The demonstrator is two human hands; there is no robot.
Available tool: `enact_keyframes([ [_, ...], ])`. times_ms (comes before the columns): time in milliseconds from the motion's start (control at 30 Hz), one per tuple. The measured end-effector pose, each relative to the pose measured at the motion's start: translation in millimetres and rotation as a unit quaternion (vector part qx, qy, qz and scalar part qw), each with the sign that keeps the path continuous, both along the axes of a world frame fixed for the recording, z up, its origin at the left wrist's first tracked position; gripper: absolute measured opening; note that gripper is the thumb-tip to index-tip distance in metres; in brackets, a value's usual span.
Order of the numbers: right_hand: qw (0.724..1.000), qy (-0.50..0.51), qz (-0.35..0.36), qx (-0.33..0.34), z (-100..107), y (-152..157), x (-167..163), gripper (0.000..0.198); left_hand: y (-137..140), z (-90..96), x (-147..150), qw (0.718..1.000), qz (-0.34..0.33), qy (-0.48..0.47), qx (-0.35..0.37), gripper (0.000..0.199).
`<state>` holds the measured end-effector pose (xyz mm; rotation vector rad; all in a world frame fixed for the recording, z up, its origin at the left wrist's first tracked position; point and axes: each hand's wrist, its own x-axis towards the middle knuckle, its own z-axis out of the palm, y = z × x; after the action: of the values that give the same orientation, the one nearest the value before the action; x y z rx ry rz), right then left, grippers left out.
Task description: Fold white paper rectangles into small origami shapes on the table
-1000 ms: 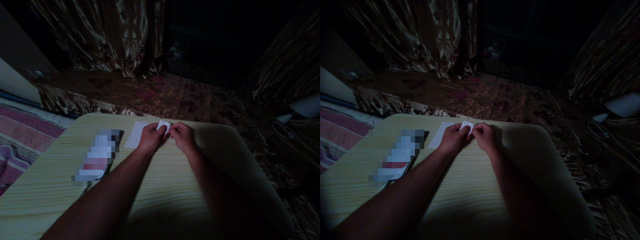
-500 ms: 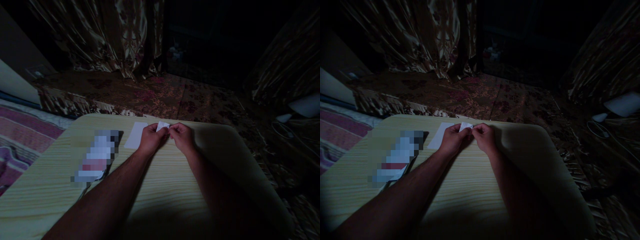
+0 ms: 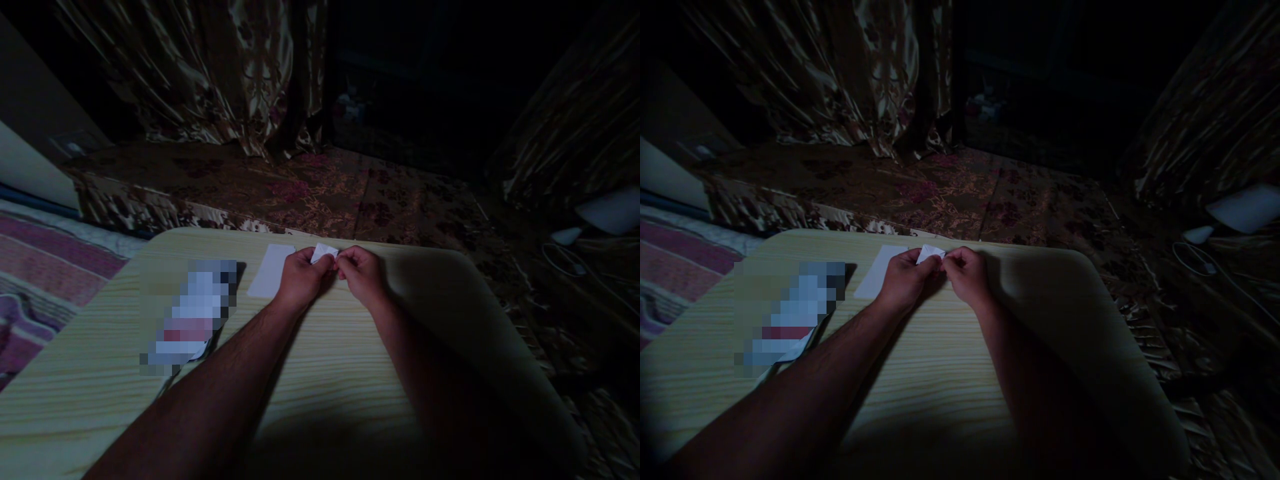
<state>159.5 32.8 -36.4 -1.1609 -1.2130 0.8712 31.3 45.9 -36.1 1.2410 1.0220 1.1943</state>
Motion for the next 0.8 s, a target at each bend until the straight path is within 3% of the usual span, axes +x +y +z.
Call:
enact_keyframes([
  [367,1.000,0.018,-0.011,-0.018,-2.7,1.3,-0.2,0.011,-2.5,5.0,0.1,0.999,0.001,0.040,0.013,0.023],
  [800,0.999,-0.037,-0.016,-0.016,-0.3,0.1,1.4,0.010,-2.9,0.9,1.2,0.999,0.002,0.030,0.017,0.023],
])
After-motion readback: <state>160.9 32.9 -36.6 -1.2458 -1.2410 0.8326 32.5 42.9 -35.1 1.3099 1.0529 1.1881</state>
